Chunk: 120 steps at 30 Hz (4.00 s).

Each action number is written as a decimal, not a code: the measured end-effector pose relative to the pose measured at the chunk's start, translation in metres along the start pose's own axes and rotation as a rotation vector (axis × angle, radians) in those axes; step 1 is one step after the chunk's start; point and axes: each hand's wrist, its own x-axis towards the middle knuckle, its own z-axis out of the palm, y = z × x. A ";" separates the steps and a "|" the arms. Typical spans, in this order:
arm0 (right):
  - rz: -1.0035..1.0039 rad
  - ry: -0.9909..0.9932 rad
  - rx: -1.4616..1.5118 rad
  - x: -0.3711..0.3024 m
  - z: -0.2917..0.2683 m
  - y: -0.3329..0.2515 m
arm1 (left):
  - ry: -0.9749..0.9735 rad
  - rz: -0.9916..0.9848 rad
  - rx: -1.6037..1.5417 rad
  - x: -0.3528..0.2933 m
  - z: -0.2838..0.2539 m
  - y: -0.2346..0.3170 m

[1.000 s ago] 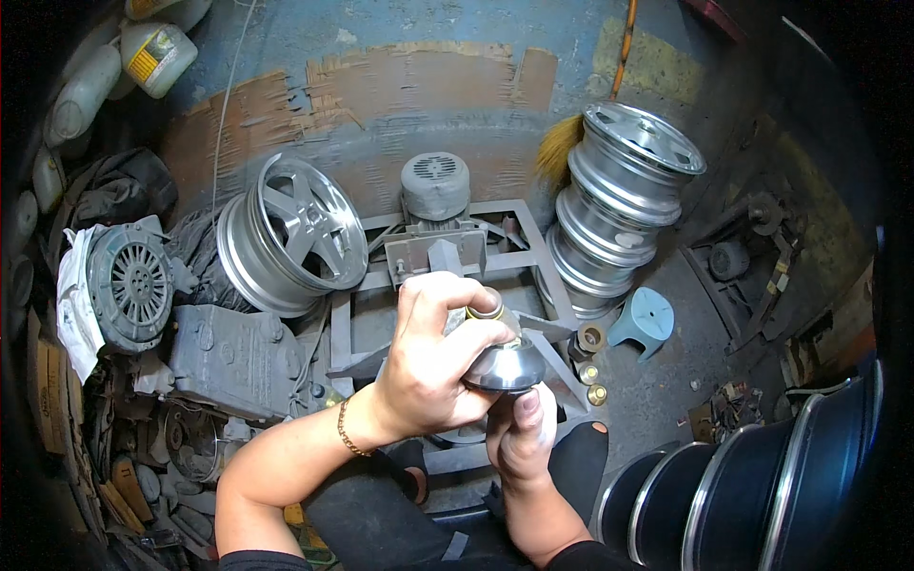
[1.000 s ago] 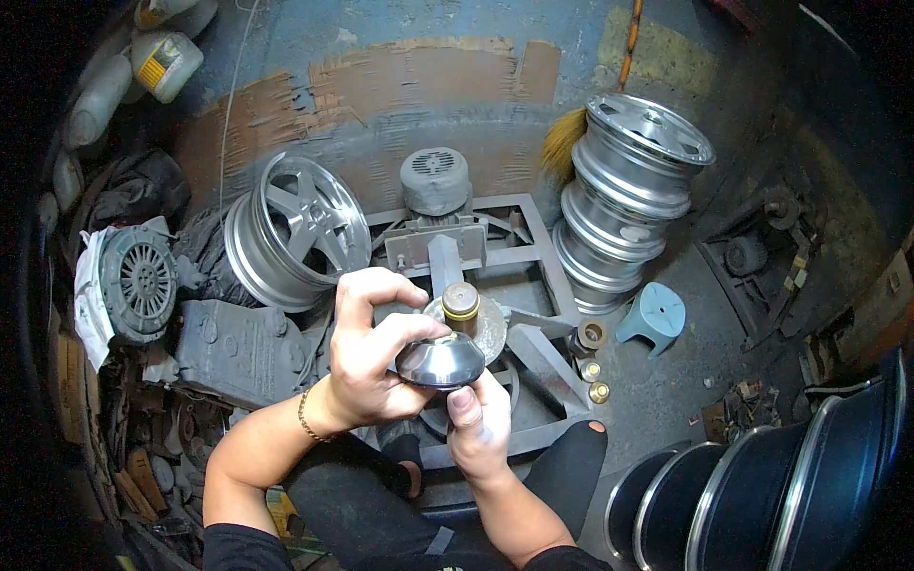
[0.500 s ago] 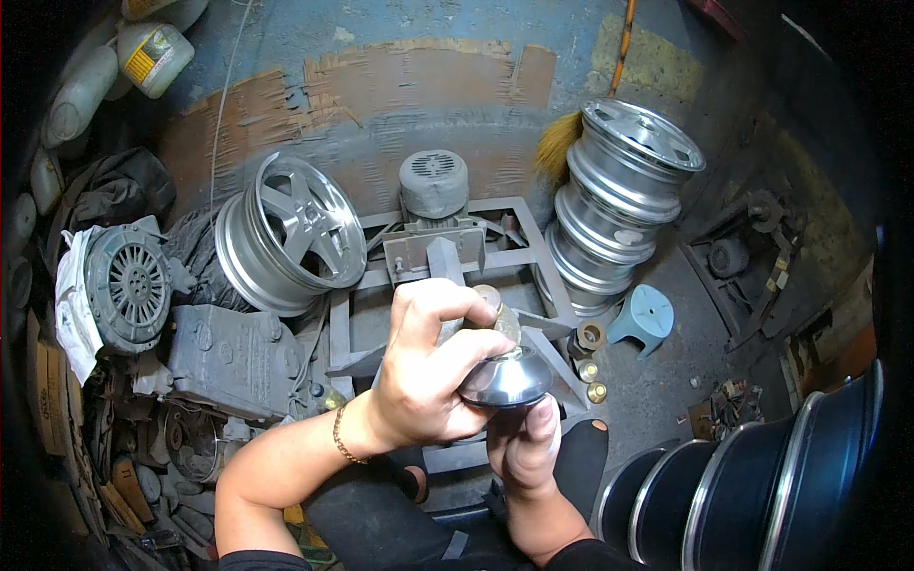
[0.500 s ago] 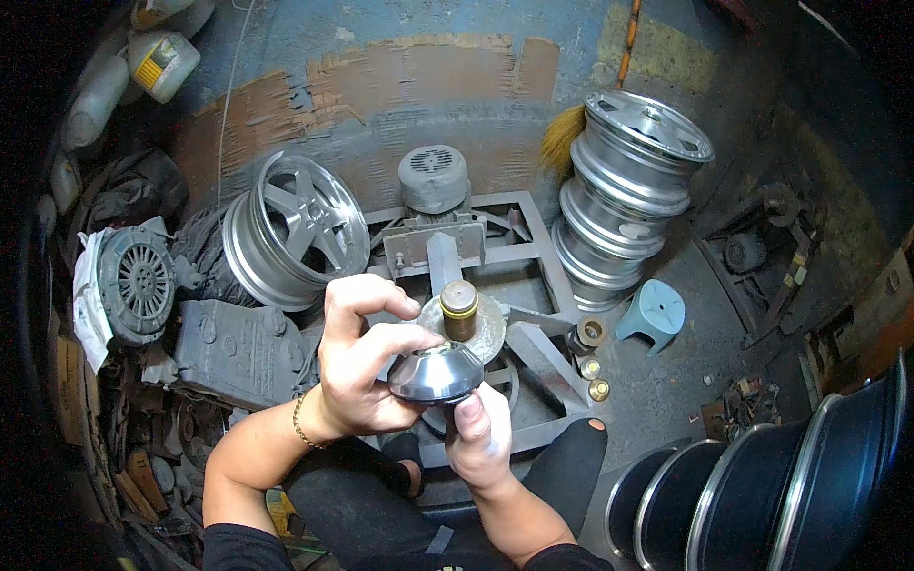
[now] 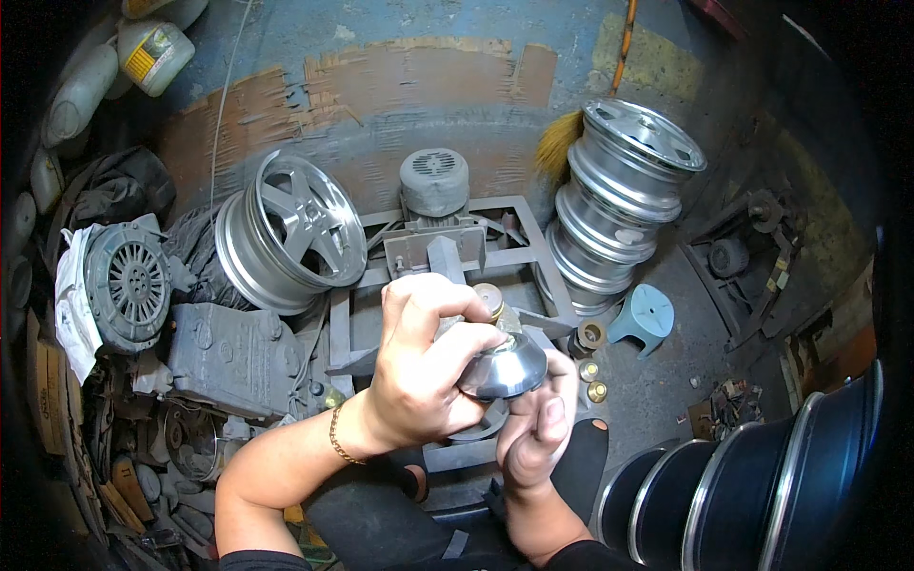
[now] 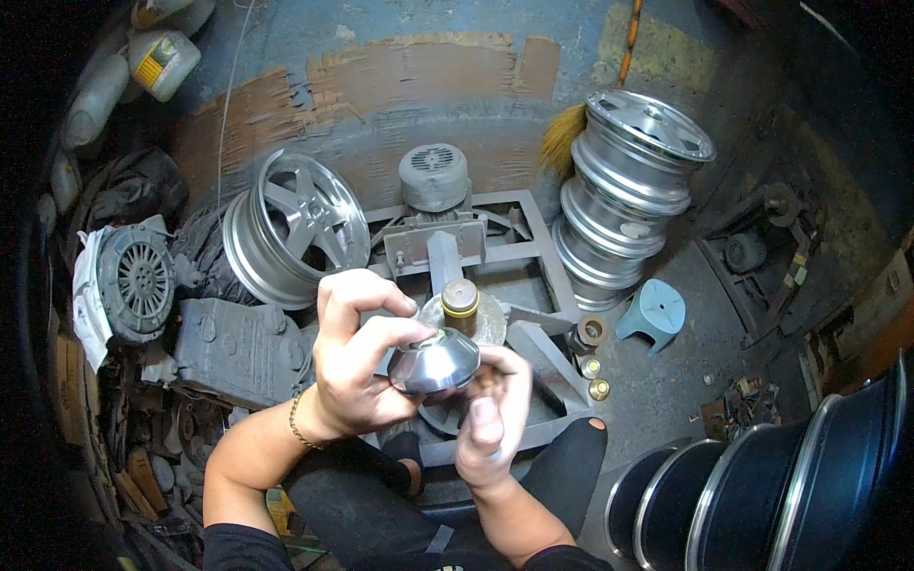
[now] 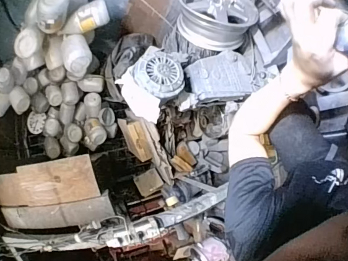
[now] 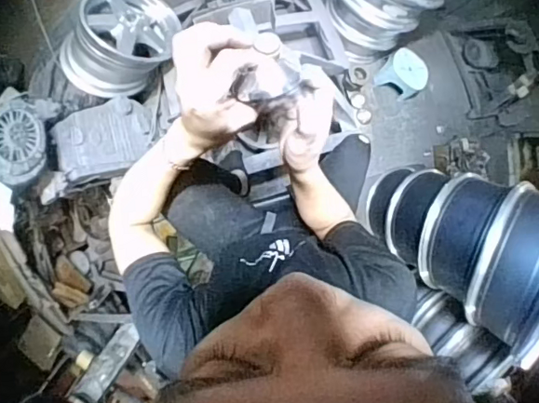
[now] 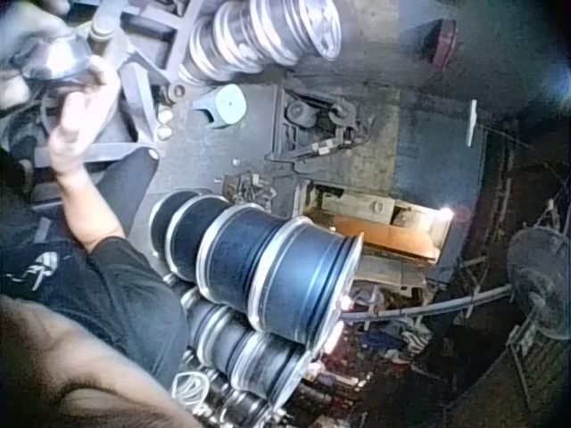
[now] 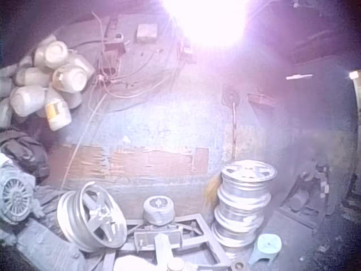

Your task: The person assembles small mechanical components on a bench-mounted machine. They place a metal cap onto a central spindle, wipe it with a white cloth, and then wrap a yellow tape around the spindle. The person handles the parts by hand and uses a cloth for cleaning.

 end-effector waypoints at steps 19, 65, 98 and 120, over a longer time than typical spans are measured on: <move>-0.022 -0.001 -0.053 -0.001 0.017 -0.009 | 0.037 0.046 0.024 -0.002 0.003 0.001; 0.201 0.089 0.425 -0.002 0.010 -0.010 | 0.011 0.072 -0.131 -0.009 0.001 -0.012; -0.186 0.114 0.207 -0.001 0.015 -0.031 | 0.026 -0.315 -0.900 -0.013 0.009 -0.016; 0.029 -0.182 -0.090 0.008 0.025 -0.026 | 0.098 0.108 0.090 -0.003 -0.007 0.001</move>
